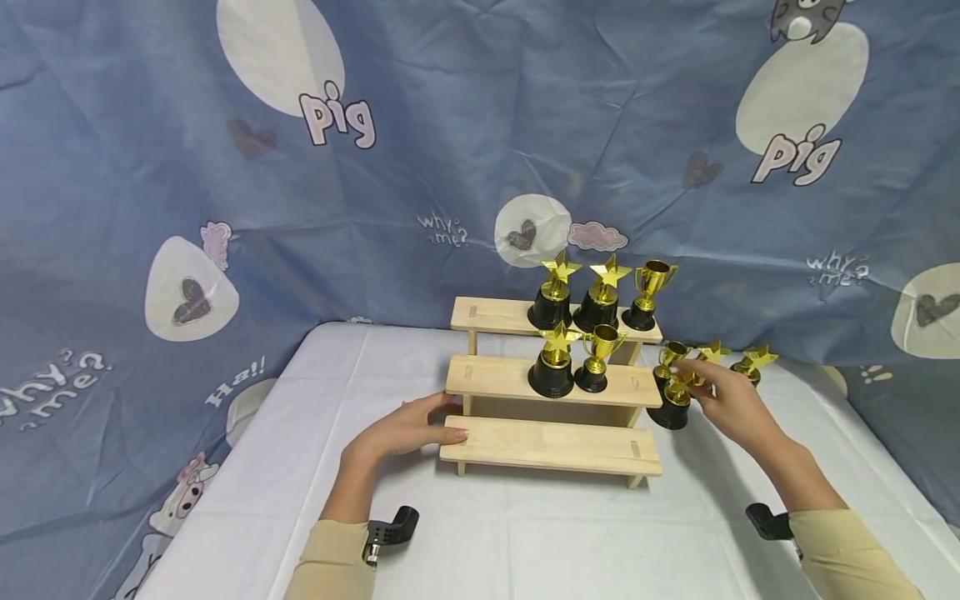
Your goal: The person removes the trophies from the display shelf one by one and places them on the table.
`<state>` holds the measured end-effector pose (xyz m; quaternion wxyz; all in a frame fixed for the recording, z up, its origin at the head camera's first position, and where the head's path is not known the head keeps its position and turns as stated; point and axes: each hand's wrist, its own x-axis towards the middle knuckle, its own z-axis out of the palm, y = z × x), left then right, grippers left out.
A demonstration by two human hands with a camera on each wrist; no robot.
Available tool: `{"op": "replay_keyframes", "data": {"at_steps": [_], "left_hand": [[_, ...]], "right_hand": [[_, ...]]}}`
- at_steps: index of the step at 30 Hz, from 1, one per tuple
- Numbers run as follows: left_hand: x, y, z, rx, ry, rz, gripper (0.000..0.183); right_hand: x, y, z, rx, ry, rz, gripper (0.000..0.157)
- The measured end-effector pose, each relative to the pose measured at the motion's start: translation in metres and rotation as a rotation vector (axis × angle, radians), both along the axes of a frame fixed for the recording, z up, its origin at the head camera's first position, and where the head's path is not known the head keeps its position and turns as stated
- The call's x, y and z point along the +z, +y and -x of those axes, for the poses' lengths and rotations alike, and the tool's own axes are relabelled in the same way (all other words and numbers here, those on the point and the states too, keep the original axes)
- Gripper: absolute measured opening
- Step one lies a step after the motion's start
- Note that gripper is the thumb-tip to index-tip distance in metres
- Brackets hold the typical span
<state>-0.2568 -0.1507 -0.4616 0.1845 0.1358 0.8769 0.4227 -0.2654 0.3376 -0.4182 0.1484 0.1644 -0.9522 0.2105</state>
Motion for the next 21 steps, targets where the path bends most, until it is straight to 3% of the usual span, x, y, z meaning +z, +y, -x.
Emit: {"op": "replay_keyframes", "data": {"at_steps": [6,21], "left_hand": [[0.0,0.0,0.0,-0.001,0.0,-0.001,0.082],[0.001,0.001,-0.001,0.009,-0.011,-0.008,0.085]], "right_hand": [[0.008,0.001,-0.002,-0.02,0.024,0.028,0.053],[0.042,-0.025,-0.012,0.01,0.144,0.1,0.047]]}}
